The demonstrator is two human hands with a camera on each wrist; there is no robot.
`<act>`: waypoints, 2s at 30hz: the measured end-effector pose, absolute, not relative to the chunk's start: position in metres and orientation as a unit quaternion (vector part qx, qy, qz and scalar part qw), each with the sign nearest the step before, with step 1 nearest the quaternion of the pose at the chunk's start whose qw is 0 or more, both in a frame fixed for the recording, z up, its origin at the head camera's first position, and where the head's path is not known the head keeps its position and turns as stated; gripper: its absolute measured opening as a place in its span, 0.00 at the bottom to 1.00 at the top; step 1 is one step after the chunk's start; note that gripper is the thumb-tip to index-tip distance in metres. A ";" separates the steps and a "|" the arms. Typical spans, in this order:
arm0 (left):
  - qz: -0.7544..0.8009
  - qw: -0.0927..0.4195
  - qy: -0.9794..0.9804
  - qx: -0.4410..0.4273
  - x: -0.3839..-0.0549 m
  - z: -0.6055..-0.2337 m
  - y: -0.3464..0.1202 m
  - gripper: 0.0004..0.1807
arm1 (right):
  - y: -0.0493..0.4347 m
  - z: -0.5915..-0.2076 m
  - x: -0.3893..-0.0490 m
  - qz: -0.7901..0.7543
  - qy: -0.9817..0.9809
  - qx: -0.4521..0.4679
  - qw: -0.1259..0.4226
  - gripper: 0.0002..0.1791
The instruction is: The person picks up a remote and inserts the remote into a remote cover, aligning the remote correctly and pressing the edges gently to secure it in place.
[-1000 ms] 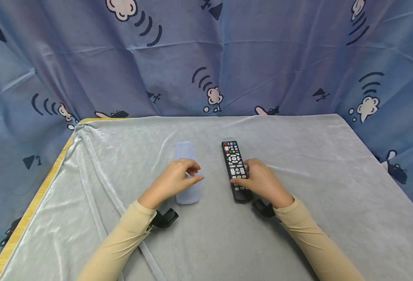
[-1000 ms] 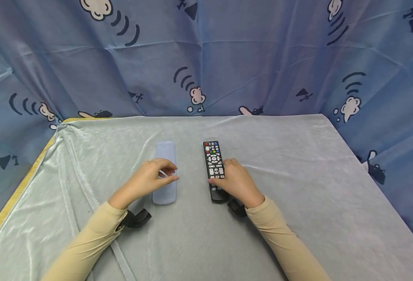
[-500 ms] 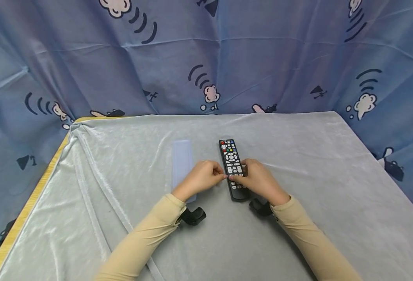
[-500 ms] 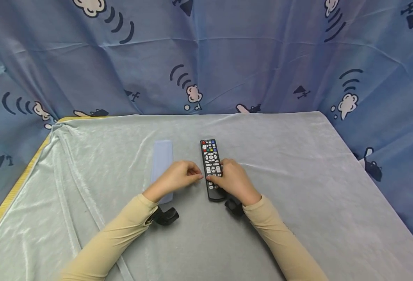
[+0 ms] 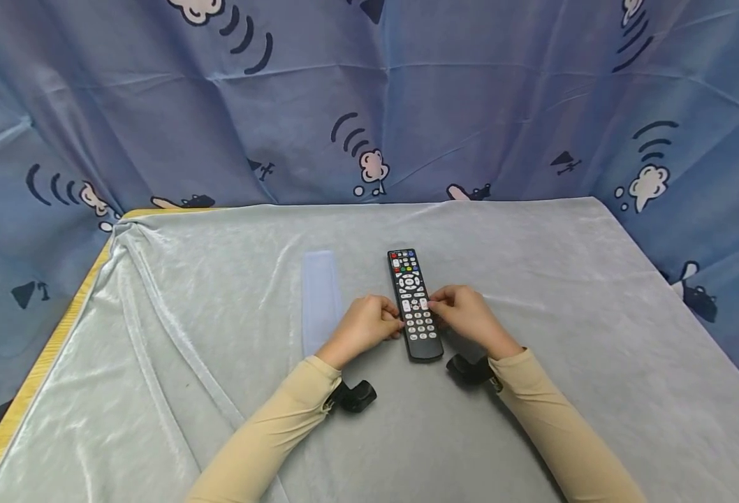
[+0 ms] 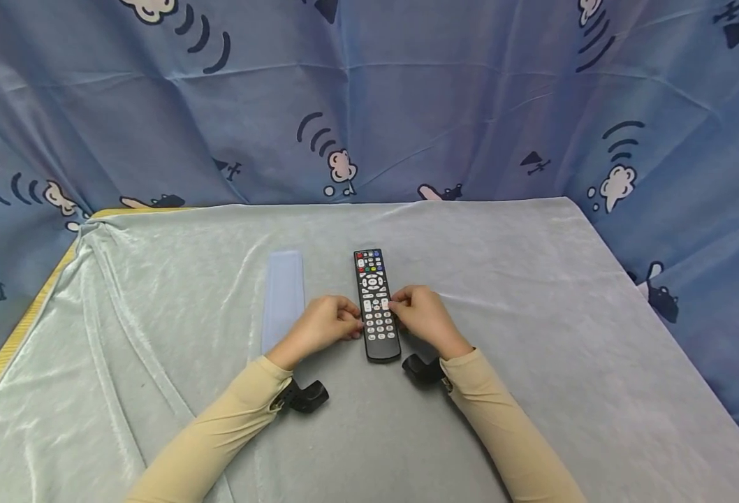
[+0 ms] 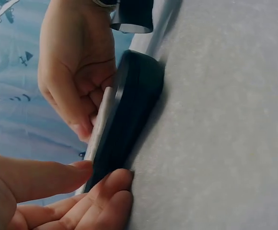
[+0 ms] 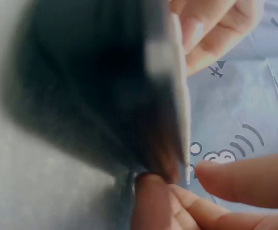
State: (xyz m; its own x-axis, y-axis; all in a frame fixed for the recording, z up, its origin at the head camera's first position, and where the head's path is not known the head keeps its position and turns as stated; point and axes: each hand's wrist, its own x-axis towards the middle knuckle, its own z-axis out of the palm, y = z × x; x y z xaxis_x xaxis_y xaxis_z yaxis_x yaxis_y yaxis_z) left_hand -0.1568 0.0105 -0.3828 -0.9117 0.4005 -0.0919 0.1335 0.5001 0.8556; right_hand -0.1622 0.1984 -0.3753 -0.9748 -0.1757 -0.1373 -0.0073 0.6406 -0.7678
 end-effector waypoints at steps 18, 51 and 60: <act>0.497 0.173 0.842 0.123 -0.153 -0.383 0.009 0.09 | 0.204 -0.373 -0.155 -0.606 0.782 -0.065 0.131 0.12; 0.645 0.212 0.724 0.123 -0.154 -0.380 0.013 0.26 | 0.202 -0.373 -0.160 -0.632 0.755 -0.058 0.164 0.22; 0.665 0.239 0.687 0.172 -0.154 -0.380 0.012 0.20 | 0.204 -0.373 -0.161 -0.634 0.747 -0.054 0.193 0.22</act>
State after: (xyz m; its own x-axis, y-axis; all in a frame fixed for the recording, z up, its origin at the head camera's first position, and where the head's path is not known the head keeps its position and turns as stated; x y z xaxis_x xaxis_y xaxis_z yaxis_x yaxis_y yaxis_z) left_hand -0.1545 0.0124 -0.3805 -0.8265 0.5541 -0.0990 -0.0810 0.0568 0.9951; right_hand -0.1610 0.2037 -0.3727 -0.9200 -0.3245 -0.2198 0.1637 0.1912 -0.9678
